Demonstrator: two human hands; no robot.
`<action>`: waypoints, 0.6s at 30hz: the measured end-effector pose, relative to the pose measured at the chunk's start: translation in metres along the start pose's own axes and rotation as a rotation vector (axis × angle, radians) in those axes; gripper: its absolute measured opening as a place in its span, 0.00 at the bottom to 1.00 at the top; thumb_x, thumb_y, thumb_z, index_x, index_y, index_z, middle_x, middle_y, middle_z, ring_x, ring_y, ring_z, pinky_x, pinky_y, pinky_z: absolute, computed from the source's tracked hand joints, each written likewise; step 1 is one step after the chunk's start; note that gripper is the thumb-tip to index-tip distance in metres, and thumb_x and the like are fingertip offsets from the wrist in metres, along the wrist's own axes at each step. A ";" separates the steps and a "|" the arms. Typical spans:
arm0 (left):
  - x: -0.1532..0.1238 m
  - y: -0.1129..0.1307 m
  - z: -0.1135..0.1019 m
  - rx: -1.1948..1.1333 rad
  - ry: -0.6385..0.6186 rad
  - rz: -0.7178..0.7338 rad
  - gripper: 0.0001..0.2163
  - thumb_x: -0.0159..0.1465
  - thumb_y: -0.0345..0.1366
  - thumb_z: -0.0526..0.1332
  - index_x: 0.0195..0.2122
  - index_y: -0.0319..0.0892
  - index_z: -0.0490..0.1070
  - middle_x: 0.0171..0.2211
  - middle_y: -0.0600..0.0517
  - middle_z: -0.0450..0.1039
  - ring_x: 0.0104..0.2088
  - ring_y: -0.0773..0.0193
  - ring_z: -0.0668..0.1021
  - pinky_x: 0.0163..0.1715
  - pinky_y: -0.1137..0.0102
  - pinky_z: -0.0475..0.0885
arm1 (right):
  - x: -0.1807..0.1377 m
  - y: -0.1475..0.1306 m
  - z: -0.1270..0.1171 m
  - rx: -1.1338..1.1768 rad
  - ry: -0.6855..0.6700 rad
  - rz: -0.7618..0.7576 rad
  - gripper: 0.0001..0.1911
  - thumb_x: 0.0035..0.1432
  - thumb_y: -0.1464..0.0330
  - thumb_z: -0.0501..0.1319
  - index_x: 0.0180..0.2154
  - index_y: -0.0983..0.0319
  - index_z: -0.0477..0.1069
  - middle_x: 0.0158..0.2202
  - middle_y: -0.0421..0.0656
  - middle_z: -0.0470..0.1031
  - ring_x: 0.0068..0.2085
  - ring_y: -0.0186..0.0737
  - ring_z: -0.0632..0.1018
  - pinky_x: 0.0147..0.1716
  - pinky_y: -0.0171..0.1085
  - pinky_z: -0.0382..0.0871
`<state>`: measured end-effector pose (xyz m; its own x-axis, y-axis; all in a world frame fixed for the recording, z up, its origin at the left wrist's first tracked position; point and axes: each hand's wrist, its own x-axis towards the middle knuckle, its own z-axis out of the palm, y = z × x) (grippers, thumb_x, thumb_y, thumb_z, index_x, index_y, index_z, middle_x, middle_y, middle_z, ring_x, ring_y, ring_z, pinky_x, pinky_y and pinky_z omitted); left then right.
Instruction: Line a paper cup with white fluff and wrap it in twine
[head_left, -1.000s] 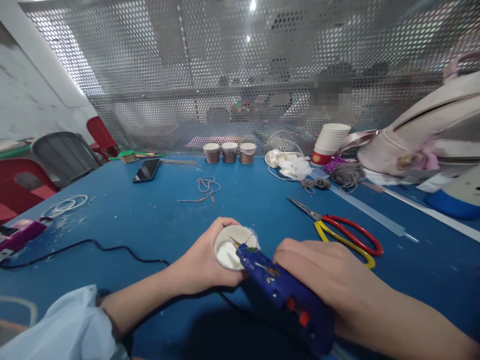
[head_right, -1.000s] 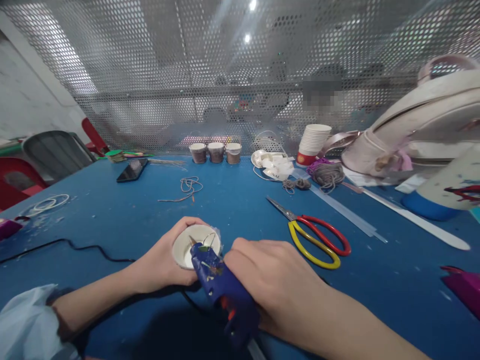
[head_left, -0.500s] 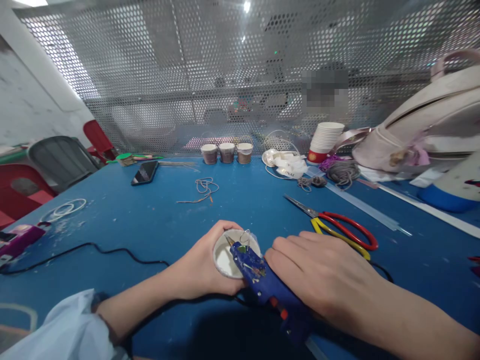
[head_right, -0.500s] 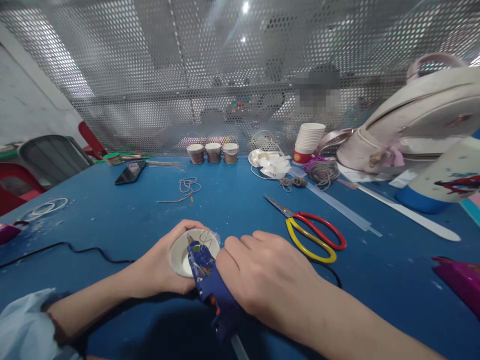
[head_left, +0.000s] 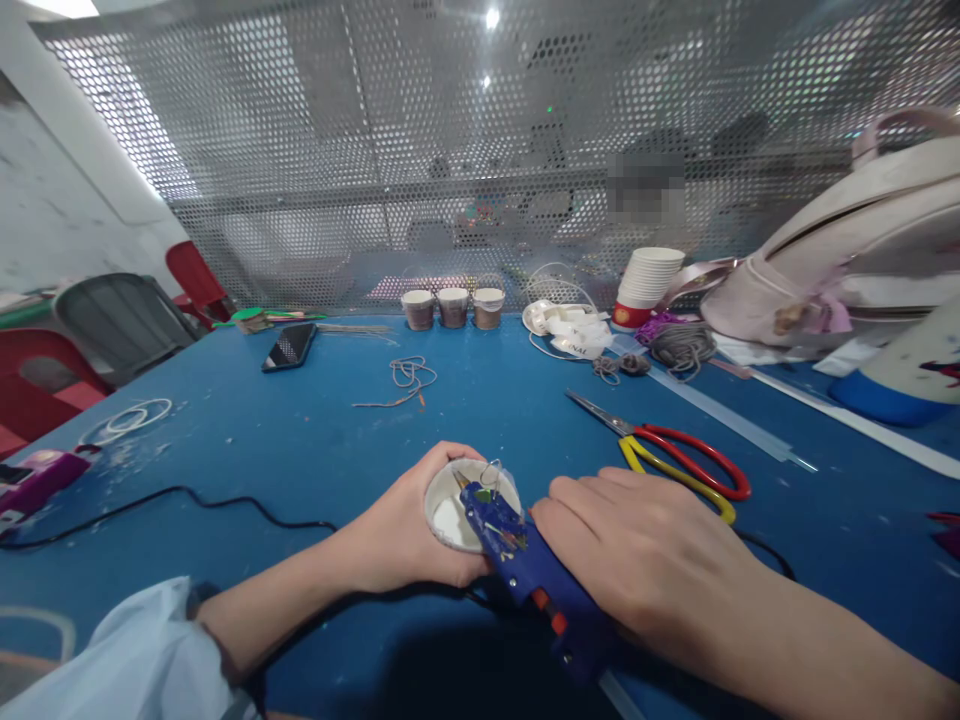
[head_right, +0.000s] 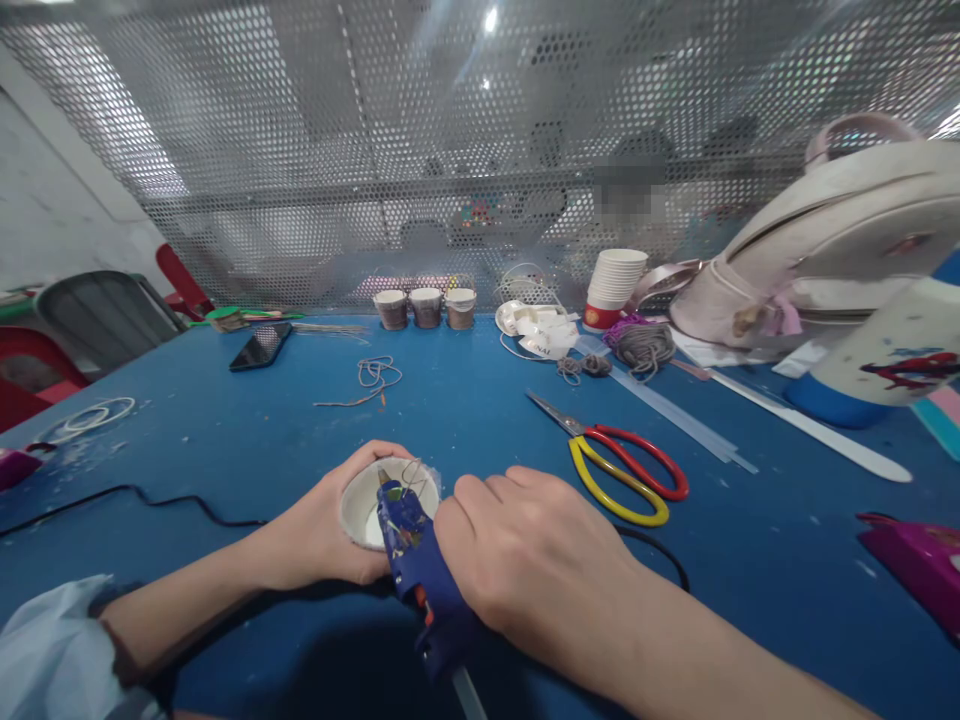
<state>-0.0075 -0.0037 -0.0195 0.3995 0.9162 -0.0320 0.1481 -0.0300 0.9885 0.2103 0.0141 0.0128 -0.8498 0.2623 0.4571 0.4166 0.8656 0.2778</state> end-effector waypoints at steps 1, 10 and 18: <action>0.000 0.001 0.000 -0.006 -0.003 -0.006 0.28 0.46 0.27 0.69 0.47 0.43 0.59 0.37 0.53 0.69 0.34 0.65 0.72 0.32 0.71 0.67 | 0.000 0.000 0.001 0.007 0.003 0.003 0.16 0.59 0.79 0.47 0.23 0.61 0.63 0.20 0.42 0.65 0.21 0.38 0.60 0.24 0.40 0.45; 0.001 0.001 0.000 -0.002 0.002 -0.018 0.28 0.47 0.29 0.70 0.47 0.43 0.58 0.39 0.52 0.70 0.35 0.65 0.72 0.34 0.71 0.68 | -0.004 -0.001 -0.003 0.041 -0.029 0.032 0.14 0.60 0.75 0.49 0.24 0.61 0.64 0.21 0.42 0.66 0.20 0.37 0.61 0.23 0.39 0.46; 0.001 -0.001 -0.003 -0.018 0.025 -0.034 0.30 0.46 0.31 0.71 0.48 0.44 0.57 0.40 0.52 0.69 0.37 0.63 0.73 0.35 0.70 0.69 | -0.001 0.013 -0.013 0.661 0.020 0.326 0.02 0.59 0.70 0.56 0.32 0.60 0.63 0.27 0.39 0.68 0.25 0.33 0.67 0.24 0.33 0.57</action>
<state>-0.0095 -0.0015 -0.0204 0.3716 0.9263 -0.0624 0.1449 0.0086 0.9894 0.2203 0.0195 0.0271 -0.7077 0.5475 0.4466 0.3598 0.8233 -0.4390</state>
